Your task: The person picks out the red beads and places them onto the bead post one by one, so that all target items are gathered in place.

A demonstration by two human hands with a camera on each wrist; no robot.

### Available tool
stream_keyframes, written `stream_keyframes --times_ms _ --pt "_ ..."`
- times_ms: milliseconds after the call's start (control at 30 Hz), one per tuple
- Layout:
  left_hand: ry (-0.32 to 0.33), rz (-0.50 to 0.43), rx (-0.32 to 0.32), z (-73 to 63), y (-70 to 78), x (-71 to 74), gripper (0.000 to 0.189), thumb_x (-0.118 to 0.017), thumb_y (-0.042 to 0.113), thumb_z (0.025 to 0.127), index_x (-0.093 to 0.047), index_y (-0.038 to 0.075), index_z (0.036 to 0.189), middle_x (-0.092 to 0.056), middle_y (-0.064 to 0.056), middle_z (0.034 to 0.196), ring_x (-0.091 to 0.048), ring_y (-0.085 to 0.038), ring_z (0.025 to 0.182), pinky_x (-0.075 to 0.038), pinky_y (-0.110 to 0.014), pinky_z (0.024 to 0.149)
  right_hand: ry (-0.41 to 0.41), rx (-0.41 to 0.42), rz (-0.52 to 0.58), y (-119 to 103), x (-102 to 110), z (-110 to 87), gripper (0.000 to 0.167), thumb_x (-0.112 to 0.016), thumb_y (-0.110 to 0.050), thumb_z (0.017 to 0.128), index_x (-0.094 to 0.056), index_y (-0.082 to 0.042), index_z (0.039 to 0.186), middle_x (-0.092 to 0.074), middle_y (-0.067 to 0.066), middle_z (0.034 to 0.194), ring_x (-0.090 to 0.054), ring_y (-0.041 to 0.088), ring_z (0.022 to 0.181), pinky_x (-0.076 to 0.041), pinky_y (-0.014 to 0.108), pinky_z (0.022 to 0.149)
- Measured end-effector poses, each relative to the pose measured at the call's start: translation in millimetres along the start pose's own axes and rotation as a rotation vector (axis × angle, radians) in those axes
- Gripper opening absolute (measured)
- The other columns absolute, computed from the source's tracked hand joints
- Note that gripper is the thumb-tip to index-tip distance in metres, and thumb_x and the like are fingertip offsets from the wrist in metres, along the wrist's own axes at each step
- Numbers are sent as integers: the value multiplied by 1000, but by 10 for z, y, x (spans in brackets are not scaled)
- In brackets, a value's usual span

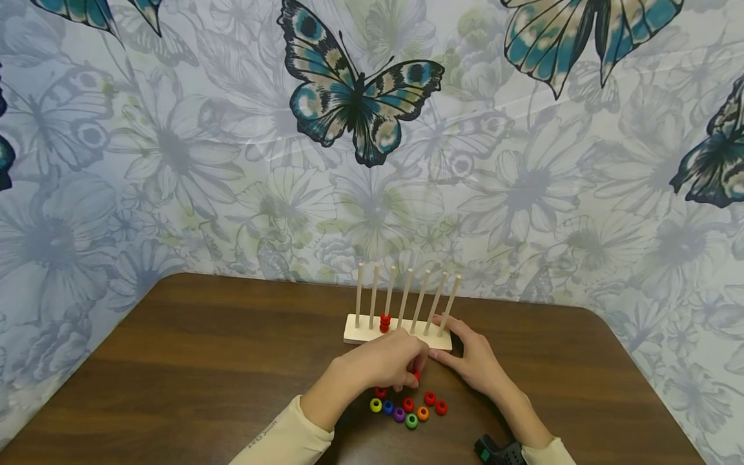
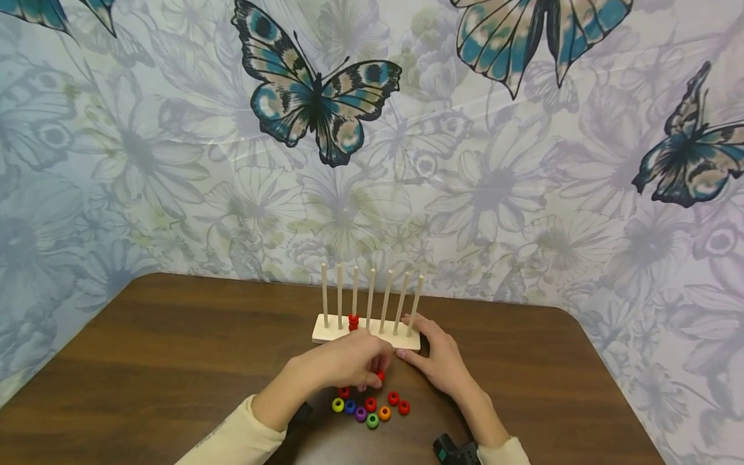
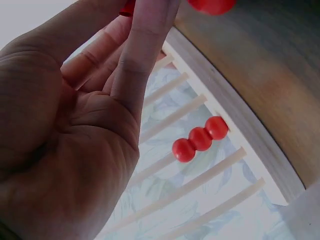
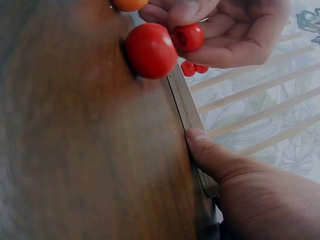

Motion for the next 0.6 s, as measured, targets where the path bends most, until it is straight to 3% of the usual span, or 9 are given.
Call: stream_keyframes --times_ms 200,367,600 --pt "48 -3 -50 -1 -24 77 21 -81 7 92 -64 17 87 -63 11 71 -63 -3 58 -50 -17 61 3 -1 -1 -15 -3 -6 63 -83 -33 92 -59 -23 149 -56 9 157 -43 44 149 -36 69 117" --pt "143 4 -103 -9 -50 140 22 -82 4 90 -65 17 88 -61 11 75 -57 -1 67 -50 -17 65 12 -4 -2 -37 -9 -17 63 -84 -34 91 -60 -22 148 -57 9 156 -46 40 148 -41 67 114" --pt "304 -75 -190 -60 -87 265 21 -84 1 87 -68 14 90 -68 4 84 -59 -3 71 -52 -18 67 12 -9 -8 -51 -5 -28 63 -84 -34 91 -60 -21 148 -56 13 155 -49 42 146 -42 67 113"
Point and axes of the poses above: each hand's wrist, its own z-axis towards the middle knuckle, its own x-axis out of the back of the hand, y = z × x, the point moved 1 cm from there along z, towards the middle knuckle
